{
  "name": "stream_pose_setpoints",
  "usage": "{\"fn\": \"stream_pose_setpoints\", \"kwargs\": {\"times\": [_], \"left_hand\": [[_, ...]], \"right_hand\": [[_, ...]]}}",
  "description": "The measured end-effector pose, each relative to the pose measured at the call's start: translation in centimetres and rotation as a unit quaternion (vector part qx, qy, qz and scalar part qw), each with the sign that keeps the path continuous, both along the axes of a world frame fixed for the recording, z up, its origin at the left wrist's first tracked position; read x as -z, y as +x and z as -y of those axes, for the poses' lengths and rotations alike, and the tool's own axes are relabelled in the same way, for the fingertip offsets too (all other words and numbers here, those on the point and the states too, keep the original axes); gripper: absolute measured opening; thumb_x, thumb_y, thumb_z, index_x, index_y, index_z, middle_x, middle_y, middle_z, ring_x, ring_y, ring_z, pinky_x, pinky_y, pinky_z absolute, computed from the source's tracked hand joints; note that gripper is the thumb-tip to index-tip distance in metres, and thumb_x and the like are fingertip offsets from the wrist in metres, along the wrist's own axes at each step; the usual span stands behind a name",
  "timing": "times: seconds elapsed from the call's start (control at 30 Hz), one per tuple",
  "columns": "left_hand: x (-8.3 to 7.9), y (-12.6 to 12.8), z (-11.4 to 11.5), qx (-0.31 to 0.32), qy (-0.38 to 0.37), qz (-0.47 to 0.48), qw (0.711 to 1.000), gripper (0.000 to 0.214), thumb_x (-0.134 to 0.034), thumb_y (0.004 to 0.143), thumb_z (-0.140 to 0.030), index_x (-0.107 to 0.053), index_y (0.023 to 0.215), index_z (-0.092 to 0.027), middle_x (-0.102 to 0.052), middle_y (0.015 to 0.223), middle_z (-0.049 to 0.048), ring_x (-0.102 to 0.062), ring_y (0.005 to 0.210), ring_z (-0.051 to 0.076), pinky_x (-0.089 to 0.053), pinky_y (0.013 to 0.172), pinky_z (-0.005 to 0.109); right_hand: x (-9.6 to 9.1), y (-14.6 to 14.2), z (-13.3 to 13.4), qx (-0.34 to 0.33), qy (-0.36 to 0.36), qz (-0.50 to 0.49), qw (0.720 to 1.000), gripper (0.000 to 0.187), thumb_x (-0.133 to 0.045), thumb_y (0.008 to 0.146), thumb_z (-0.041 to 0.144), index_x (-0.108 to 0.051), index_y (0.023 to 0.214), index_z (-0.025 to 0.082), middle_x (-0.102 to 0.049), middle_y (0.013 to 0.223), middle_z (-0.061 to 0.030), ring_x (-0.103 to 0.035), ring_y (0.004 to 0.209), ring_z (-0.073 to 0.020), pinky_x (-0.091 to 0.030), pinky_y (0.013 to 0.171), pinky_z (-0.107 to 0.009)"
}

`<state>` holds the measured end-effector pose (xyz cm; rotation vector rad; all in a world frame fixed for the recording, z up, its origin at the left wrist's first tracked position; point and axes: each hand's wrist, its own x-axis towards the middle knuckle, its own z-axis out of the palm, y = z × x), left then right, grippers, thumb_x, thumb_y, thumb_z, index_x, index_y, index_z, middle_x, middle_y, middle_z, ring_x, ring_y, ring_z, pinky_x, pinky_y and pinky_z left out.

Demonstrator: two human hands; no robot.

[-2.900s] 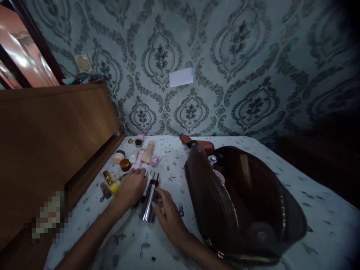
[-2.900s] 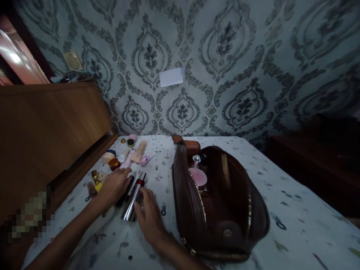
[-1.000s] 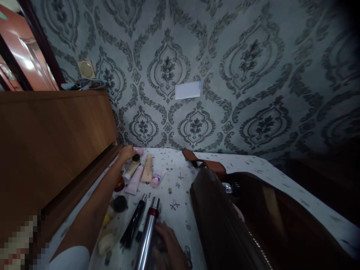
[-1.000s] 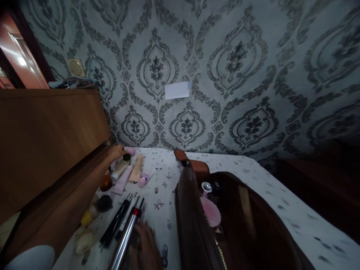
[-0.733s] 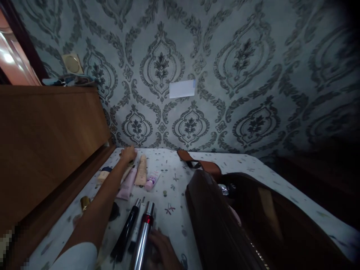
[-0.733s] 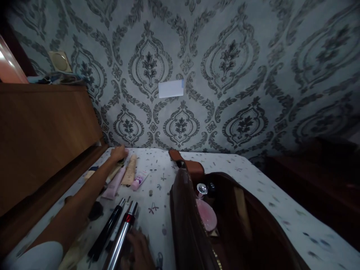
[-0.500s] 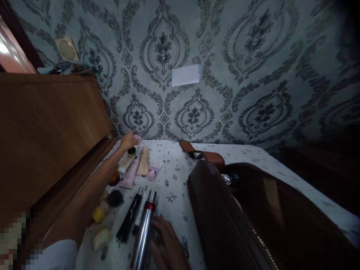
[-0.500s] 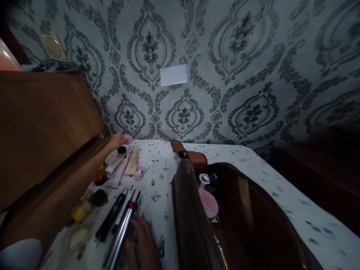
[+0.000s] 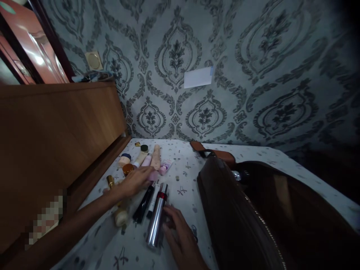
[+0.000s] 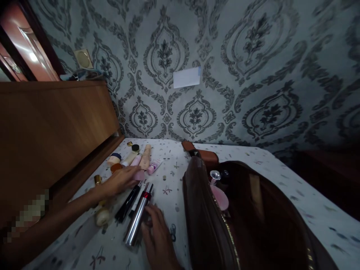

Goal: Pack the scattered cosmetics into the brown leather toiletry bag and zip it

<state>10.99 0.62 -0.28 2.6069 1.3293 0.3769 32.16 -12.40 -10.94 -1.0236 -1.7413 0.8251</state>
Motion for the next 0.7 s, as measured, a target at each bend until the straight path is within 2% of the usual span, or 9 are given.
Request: {"fn": "stream_pose_setpoints", "kwargs": {"times": [0.1, 0.2, 0.23, 0.3, 0.43, 0.57, 0.7], "left_hand": [[-0.5, -0.5, -1.5, 0.01, -0.027, 0.001, 1.0, 0.032, -0.055, 0.093, -0.034, -0.066, 0.122, -0.029, -0.072, 0.115, -0.0005, -0.067, 0.102, 0.022, -0.053, 0.087, 0.029], [-1.4, -1.0, -5.9, -0.037, -0.019, 0.003, 0.999, 0.024, -0.05, 0.097, -0.027, -0.07, 0.109, -0.023, -0.073, 0.109, 0.0006, -0.067, 0.099, 0.02, -0.054, 0.086, 0.028], [-1.6, -1.2, -7.7, -0.062, -0.009, 0.005, 0.998, 0.023, -0.051, 0.098, -0.026, -0.068, 0.112, -0.021, -0.071, 0.113, 0.0031, -0.066, 0.104, 0.02, -0.053, 0.091, 0.031], [-1.6, -1.2, -11.4, -0.122, 0.006, 0.003, 0.992, 0.03, -0.059, 0.096, -0.033, -0.062, 0.121, -0.017, -0.065, 0.123, 0.009, -0.064, 0.109, 0.023, -0.053, 0.094, 0.044], [-0.1, -0.7, -16.8, -0.223, 0.002, 0.006, 0.975, 0.038, -0.062, 0.095, -0.036, -0.058, 0.128, -0.017, -0.06, 0.13, 0.0108, -0.062, 0.112, 0.025, -0.054, 0.094, 0.048], [1.6, -0.6, -19.7, -0.258, -0.055, 0.034, 0.964, 0.038, -0.062, 0.095, -0.036, -0.058, 0.128, -0.017, -0.06, 0.129, 0.0106, -0.063, 0.111, 0.024, -0.055, 0.092, 0.047], [1.9, -1.7, -21.3, -0.26, -0.131, 0.107, 0.951, 0.036, -0.062, 0.095, -0.036, -0.059, 0.126, -0.017, -0.061, 0.127, 0.01, -0.063, 0.109, 0.024, -0.056, 0.091, 0.045]], "right_hand": [[0.4, -0.6, 0.1, 0.023, 0.008, -0.029, 0.999, 0.037, -0.043, 0.101, 0.027, -0.053, 0.136, 0.026, -0.058, 0.136, -0.0108, -0.061, 0.119, -0.0223, -0.056, 0.093, -0.032], [1.0, -1.2, 0.2, 0.059, 0.015, -0.058, 0.996, 0.037, -0.044, 0.099, 0.028, -0.055, 0.135, 0.026, -0.06, 0.135, -0.0107, -0.062, 0.117, -0.0238, -0.056, 0.091, -0.034], [1.2, -1.3, 0.2, 0.063, 0.014, -0.062, 0.996, 0.037, -0.044, 0.099, 0.029, -0.056, 0.135, 0.026, -0.06, 0.135, -0.0108, -0.062, 0.117, -0.0241, -0.057, 0.09, -0.034], [1.5, -1.5, 0.2, 0.067, 0.014, -0.067, 0.995, 0.038, -0.044, 0.099, 0.03, -0.056, 0.135, 0.026, -0.059, 0.135, -0.011, -0.061, 0.118, -0.0245, -0.057, 0.09, -0.034], [1.6, -1.6, 0.2, 0.073, 0.018, -0.065, 0.995, 0.038, -0.044, 0.098, 0.028, -0.056, 0.135, 0.028, -0.059, 0.136, -0.0104, -0.059, 0.123, -0.0243, -0.057, 0.092, -0.034], [1.7, -1.5, 0.1, 0.075, 0.019, -0.058, 0.995, 0.042, -0.046, 0.097, 0.024, -0.054, 0.137, 0.029, -0.06, 0.137, -0.0096, -0.062, 0.119, -0.0234, -0.057, 0.09, -0.031], [2.1, -1.4, -0.2, 0.056, 0.017, -0.058, 0.997, 0.044, -0.046, 0.095, 0.02, -0.054, 0.138, 0.027, -0.06, 0.137, -0.0112, -0.063, 0.117, -0.023, -0.057, 0.088, -0.03]]}}
